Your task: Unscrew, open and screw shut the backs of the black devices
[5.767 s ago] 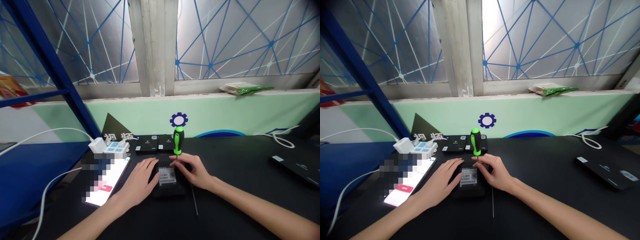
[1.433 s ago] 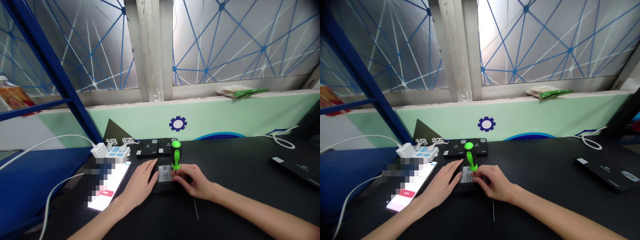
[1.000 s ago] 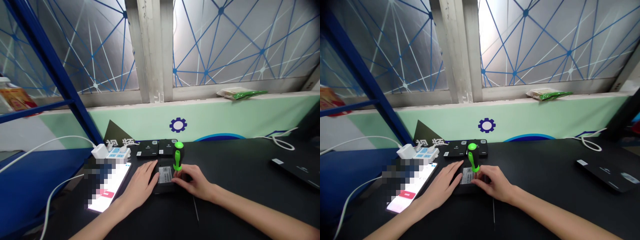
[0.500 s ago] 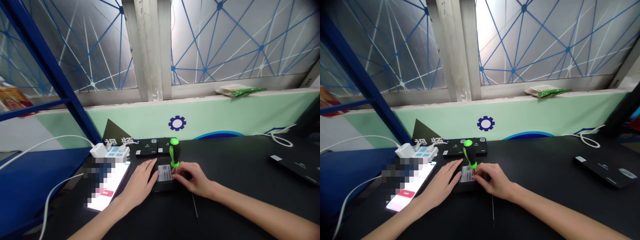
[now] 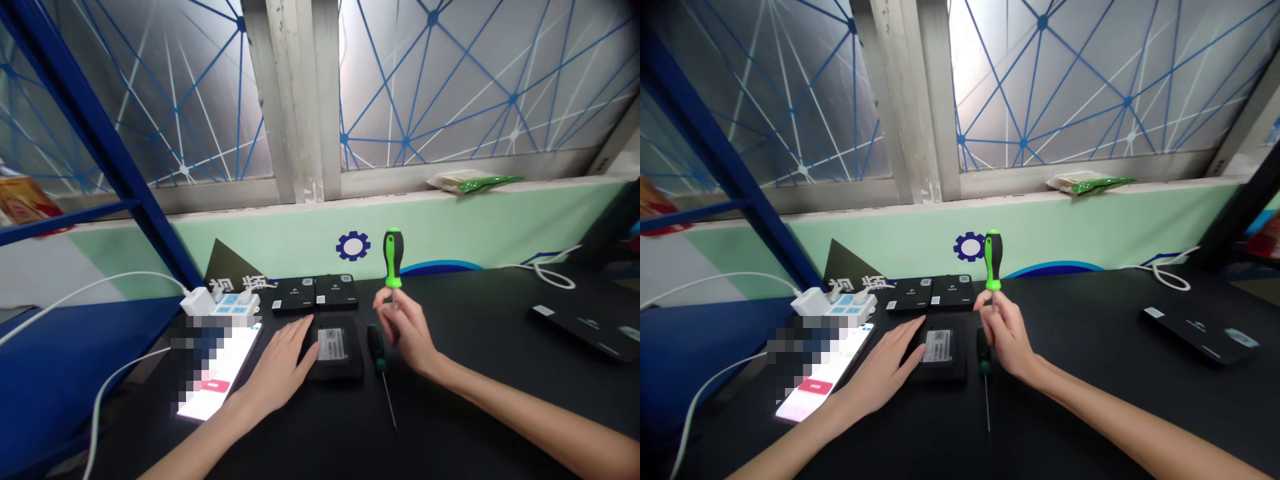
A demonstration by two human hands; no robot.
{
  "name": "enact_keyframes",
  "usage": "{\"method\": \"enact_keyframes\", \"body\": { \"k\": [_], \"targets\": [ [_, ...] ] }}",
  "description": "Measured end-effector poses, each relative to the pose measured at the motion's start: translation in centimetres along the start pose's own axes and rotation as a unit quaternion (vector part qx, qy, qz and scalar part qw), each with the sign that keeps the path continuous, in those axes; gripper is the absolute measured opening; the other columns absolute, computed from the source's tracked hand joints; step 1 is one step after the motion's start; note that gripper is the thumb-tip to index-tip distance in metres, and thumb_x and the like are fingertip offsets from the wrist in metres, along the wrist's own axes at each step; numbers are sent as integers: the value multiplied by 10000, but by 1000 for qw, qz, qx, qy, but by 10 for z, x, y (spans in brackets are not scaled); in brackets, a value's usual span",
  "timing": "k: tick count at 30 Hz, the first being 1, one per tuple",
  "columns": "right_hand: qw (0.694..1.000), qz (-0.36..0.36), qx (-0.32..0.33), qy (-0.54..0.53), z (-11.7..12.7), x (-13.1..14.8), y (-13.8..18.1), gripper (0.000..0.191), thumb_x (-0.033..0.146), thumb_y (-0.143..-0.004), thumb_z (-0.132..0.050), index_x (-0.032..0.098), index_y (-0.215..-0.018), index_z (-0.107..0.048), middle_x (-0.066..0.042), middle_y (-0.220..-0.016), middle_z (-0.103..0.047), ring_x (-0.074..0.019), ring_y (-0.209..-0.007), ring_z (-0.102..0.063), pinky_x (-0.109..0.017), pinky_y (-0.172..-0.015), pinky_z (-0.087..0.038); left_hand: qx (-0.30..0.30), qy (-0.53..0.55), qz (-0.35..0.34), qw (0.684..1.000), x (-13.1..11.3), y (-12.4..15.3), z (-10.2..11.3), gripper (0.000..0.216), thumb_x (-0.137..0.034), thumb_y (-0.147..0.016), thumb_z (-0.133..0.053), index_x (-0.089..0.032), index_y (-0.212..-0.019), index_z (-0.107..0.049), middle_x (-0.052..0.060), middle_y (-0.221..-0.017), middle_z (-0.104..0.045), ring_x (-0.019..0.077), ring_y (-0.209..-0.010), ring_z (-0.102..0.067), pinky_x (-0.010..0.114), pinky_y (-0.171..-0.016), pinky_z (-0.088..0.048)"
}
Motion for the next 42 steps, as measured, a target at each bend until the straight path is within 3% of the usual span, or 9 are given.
{"method": "enact_keyframes", "body": {
  "k": [2,5,7,12,19,26,31,34,42],
  "targets": [
    [999,-30,-35,-5,8,-3,1,138,294,-956,-485,213,-844,-491,101,-513,-271,-95,-443,-219,-226,-427,-189,4,11,5,1000,1,0,0,562,-510,-1043,-293,-216,-1519,-342,82,-1529,-438,293,-1407,-386,502,-1130,-348],
    [996,-58,-48,55,19,-8,6,324,408,-954,-510,205,-708,-450,61,-603,-305,-102,-509,-248,-240,-453,-188,-5,21,4,1000,1,0,1,508,-463,-1056,-272,-239,-1501,-375,58,-1507,-473,278,-1394,-411,500,-1127,-352],
    [990,-70,-43,114,27,-11,10,405,472,-957,-503,202,-662,-441,63,-586,-283,-102,-506,-232,-250,-463,-179,-21,24,-4,999,0,-1,3,479,-436,-1059,-276,-242,-1476,-409,55,-1466,-523,262,-1355,-463,478,-1104,-385],
    [961,-90,-3,261,47,-17,9,373,498,-952,-496,197,-734,-529,92,-509,-223,-104,-481,-204,-250,-494,-199,-41,31,-12,999,-3,-2,5,454,-451,-1046,-329,-239,-1427,-458,62,-1414,-573,253,-1299,-518,450,-1063,-432],
    [840,-113,67,527,59,-23,1,340,305,-901,-499,209,-589,-404,27,-509,-465,-132,-479,-394,-259,-521,-237,-36,16,15,999,0,-2,2,508,-543,-993,-429,-216,-1377,-487,104,-1405,-553,295,-1292,-510,497,-1065,-419],
    [762,-141,108,622,55,-31,9,329,263,-838,-529,201,-530,-429,-30,-539,-556,-176,-530,-520,-272,-516,-223,-49,24,-21,998,-3,-3,6,358,-417,-1046,-370,-262,-1328,-528,50,-1318,-593,248,-1223,-546,449,-1010,-450],
    [748,-136,135,635,45,-30,15,384,265,-847,-501,192,-494,-368,-38,-527,-537,-175,-523,-523,-285,-515,-196,-103,-11,-28,994,-5,-3,17,265,-380,-1031,-414,-226,-1131,-605,51,-1115,-655,245,-1009,-617,404,-838,-498],
    [750,-130,153,630,39,-28,18,393,242,-832,-496,189,-486,-316,-38,-508,-517,-179,-535,-520,-291,-522,-188,-110,-17,-28,993,-7,-3,19,274,-414,-1014,-443,-221,-1080,-626,53,-1063,-669,252,-969,-621,410,-819,-495],
    [778,-123,168,593,33,-24,19,392,181,-774,-516,190,-484,-251,-1,-460,-401,-139,-464,-376,-294,-513,-186,-55,-7,-59,997,-14,-1,10,392,-439,-1003,-463,-268,-1348,-540,57,-1313,-596,272,-1175,-557,481,-1013,-428]
  ]
}}
Point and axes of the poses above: each hand's wrist, its own y-axis away from the middle knuckle, its own z-axis out of the back of the hand, x = y × z, the point moved 7 cm from there along -y, towards the middle knuckle
